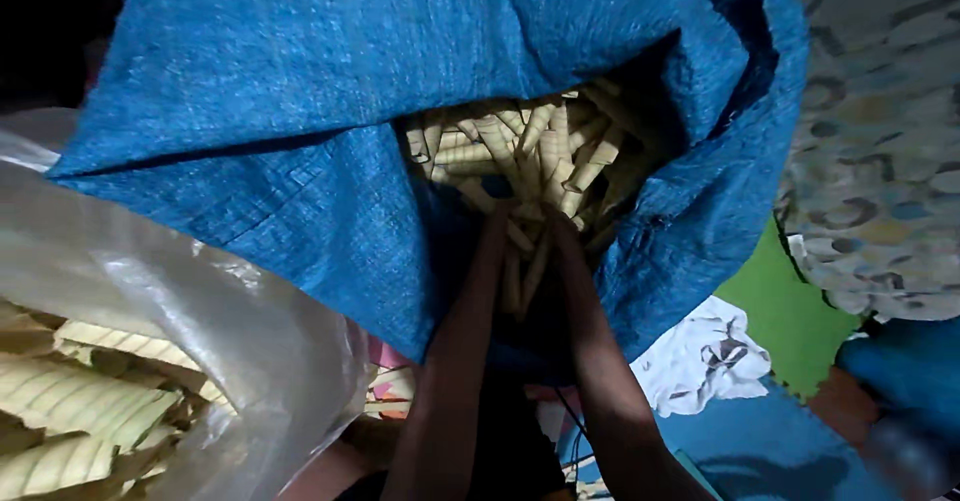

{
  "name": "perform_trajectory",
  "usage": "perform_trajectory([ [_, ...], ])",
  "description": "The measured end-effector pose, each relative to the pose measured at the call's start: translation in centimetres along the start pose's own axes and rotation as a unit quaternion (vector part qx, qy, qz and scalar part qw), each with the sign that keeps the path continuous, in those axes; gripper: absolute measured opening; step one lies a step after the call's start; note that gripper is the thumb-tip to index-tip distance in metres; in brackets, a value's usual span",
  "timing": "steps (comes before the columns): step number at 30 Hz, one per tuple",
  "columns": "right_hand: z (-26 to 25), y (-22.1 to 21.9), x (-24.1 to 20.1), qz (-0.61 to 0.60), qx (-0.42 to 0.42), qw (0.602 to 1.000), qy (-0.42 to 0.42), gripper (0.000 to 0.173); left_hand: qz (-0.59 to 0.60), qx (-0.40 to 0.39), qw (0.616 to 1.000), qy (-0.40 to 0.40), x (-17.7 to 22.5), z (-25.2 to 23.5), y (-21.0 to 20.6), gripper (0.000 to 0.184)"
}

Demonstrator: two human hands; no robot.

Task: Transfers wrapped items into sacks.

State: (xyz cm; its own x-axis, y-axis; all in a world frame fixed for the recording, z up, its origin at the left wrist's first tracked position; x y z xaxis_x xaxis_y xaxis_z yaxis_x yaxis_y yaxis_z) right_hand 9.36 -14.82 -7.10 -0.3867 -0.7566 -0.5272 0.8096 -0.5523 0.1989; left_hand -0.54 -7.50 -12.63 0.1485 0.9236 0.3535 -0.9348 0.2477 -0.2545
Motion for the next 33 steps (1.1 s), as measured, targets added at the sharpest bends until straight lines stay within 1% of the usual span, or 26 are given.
perform_trajectory([
  [1,-1.0,0.2,0.5,-0.027,0.0,0.999,0.026,0.055,0.005,-0.016,1.0,0.013,0.0,0.6,-0.1,0.057],
  [3,-1.8,0.6,1.2,-0.047,-0.022,0.995,0.084,0.054,0.034,-0.036,0.999,0.019,-0.1,1.5,-0.1,0.057],
  [4,-1.1,0.8,1.1,-0.045,-0.043,0.993,0.105,0.055,0.043,-0.044,0.998,0.017,0.2,2.4,-0.1,0.056],
  [7,3.5,1.6,-1.4,-0.066,-0.114,0.979,0.158,0.041,0.054,-0.079,0.995,-0.007,1.4,6.9,0.2,0.05],
  [9,6.5,2.3,-3.2,-0.084,-0.155,0.95,0.259,0.034,0.055,-0.12,0.99,-0.051,1.8,11.2,1.0,0.048],
  [11,9.2,3.0,-5.4,-0.126,-0.207,0.89,0.385,0.034,0.093,-0.159,0.976,-0.115,2.7,15.6,1.8,0.034],
  [12,10.8,3.4,-6.8,-0.159,-0.217,0.86,0.433,0.027,0.112,-0.179,0.964,-0.159,3.1,17.9,2.5,0.027],
  [13,12.5,3.9,-8.3,-0.195,-0.211,0.834,0.471,0.018,0.123,-0.204,0.948,-0.211,3.5,20.4,3.3,0.026],
  [14,14.4,4.6,-9.8,-0.231,-0.196,0.81,0.502,0.019,0.126,-0.232,0.927,-0.265,3.7,23.0,4.5,0.028],
  [16,17.9,5.6,-12.3,-0.328,-0.155,0.773,0.521,0.04,0.142,-0.288,0.874,-0.365,3.8,28.4,7.7,0.037],
  [17,19.4,5.5,-13.3,-0.378,-0.145,0.753,0.518,0.042,0.15,-0.305,0.846,-0.41,3.8,31.2,10.0,0.04],
  [18,20.9,4.7,-14.1,-0.407,-0.144,0.738,0.518,0.038,0.155,-0.296,0.826,-0.455,3.5,34.0,13.0,0.042],
  [19,22.6,2.8,-14.9,-0.414,-0.15,0.734,0.517,0.034,0.157,-0.247,0.815,-0.5,3.1,36.8,16.6,0.042],
  [20,24.6,-0.1,-15.6,-0.411,-0.169,0.736,0.51,0.031,0.146,-0.179,0.807,-0.544,3.0,39.6,20.3,0.04],
  [21,26.9,-3.9,-15.8,-0.407,-0.203,0.742,0.492,0.03,0.127,-0.098,0.8,-0.578,3.0,42.2,23.7,0.038],
  [22,29.2,-8.0,-15.5,-0.374,-0.256,0.759,0.468,0.028,0.121,-0.006,0.799,-0.59,2.8,44.2,27.2,0.034],
  [23,31.4,-12.3,-14.6,-0.315,-0.324,0.773,0.445,0.022,0.124,0.08,0.799,-0.583,2.5,45.5,30.3,0.03],
  [24,33.0,-16.6,-13.8,-0.269,-0.37,0.78,0.427,0.014,0.134,0.151,0.799,-0.566,2.5,46.3,33.0,0.027],
  [25,33.9,-21.1,-13.3,-0.232,-0.394,0.786,0.416,0.008,0.147,0.211,0.798,-0.546,2.8,46.5,35.3,0.026],
  [26,34.1,-25.8,-13.0,-0.197,-0.401,0.795,0.41,0.006,0.152,0.255,0.801,-0.519,3.2,46.3,37.4,0.026],
  [27,34.0,-30.1,-12.4,-0.134,-0.406,0.807,0.408,0.015,0.147,0.284,0.814,-0.484,3.4,45.6,39.4,0.028],
  [28,33.7,-33.8,-11.5,-0.046,-0.412,0.811,0.412,0.029,0.122,0.306,0.836,-0.439,3.6,44.7,41.4,0.034],
  [30,31.9,-38.7,-9.6,0.13,-0.41,0.803,0.413,0.063,0.02,0.339,0.878,-0.338,3.2,42.7,44.8,0.056],
  [31,30.8,-39.5,-8.9,0.186,-0.395,0.8,0.412,0.071,-0.027,0.352,0.881,-0.315,2.7,42.4,45.7,0.069],
  [32,29.7,-39.2,-8.7,0.214,-0.38,0.798,0.416,0.072,-0.076,0.375,0.87,-0.31,2.1,42.9,46.1,0.084],
  [33,28.8,-37.9,-8.7,0.221,-0.367,0.795,0.43,0.069,-0.122,0.4,0.849,-0.322,1.7,43.8,45.8,0.09],
])
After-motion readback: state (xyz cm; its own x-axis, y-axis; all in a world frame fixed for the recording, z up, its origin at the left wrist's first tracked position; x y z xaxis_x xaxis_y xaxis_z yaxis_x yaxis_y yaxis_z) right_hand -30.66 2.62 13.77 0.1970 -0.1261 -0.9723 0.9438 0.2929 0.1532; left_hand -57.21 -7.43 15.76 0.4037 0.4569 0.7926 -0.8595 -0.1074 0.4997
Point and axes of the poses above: each hand's wrist, its own z-axis away from the middle knuckle, its own y-axis out of the back of the hand, x = y × z, the point moved 6 cm from there along -z, towards the middle knuckle, and after that the axes turned 8 degrees about -x, right-handed, at the moved point
